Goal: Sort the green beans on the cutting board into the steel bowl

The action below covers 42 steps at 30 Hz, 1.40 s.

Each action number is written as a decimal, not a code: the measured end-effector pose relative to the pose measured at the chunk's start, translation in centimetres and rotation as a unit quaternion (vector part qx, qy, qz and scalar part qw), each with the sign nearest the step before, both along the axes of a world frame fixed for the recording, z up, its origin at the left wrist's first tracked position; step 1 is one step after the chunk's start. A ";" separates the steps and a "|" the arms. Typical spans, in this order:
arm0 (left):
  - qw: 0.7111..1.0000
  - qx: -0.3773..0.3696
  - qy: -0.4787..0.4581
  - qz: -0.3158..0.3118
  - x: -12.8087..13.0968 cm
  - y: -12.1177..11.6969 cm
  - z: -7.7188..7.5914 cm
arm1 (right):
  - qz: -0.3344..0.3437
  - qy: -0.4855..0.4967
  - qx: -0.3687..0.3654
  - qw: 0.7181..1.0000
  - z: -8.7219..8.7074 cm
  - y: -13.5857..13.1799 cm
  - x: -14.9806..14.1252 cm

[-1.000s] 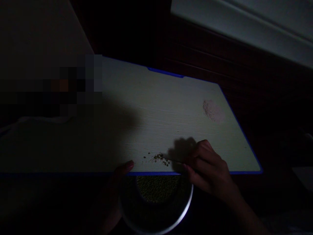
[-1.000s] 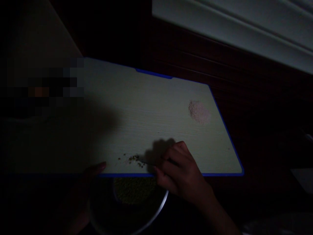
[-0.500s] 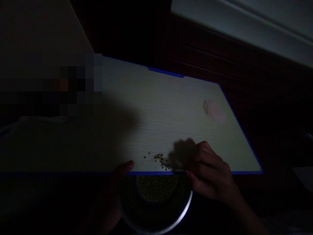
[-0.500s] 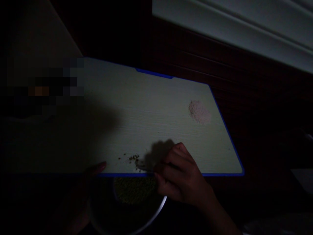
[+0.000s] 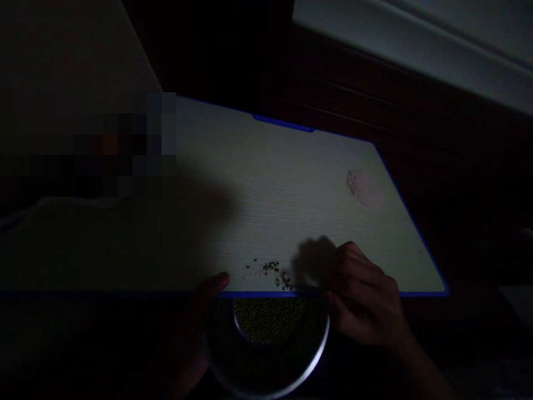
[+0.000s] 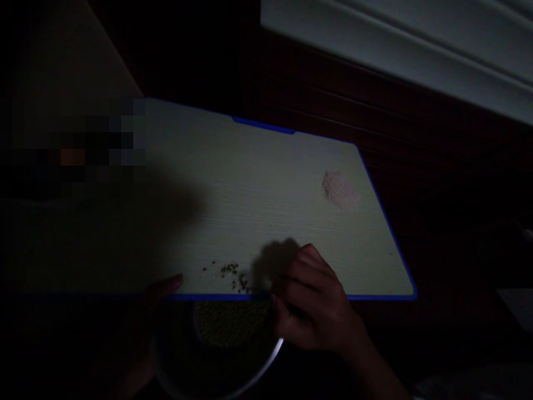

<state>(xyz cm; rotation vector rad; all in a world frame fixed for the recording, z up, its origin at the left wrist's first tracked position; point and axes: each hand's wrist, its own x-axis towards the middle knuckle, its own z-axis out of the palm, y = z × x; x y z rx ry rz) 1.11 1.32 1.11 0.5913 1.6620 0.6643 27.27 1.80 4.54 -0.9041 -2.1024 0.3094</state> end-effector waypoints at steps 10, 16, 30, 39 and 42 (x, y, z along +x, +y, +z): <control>0.990 0.090 0.060 -0.092 -1.8 -1.4 -1.8 | 0.003 0.000 0.004 1.000 0.1 0.2 0.0; 0.990 0.112 0.067 -0.044 1.8 0.6 1.9 | 0.004 -0.001 0.000 1.000 0.1 0.0 0.0; 0.996 0.071 0.038 -0.029 1.9 0.8 2.5 | -0.026 -0.013 0.000 1.000 0.1 0.2 0.0; 1.000 -0.004 -0.009 0.015 0.3 -0.6 0.6 | 0.012 0.005 -0.005 1.000 0.1 0.0 0.1; 1.000 0.008 -0.003 0.003 0.5 0.1 1.0 | 0.016 -0.011 -0.007 1.000 -0.1 0.0 0.0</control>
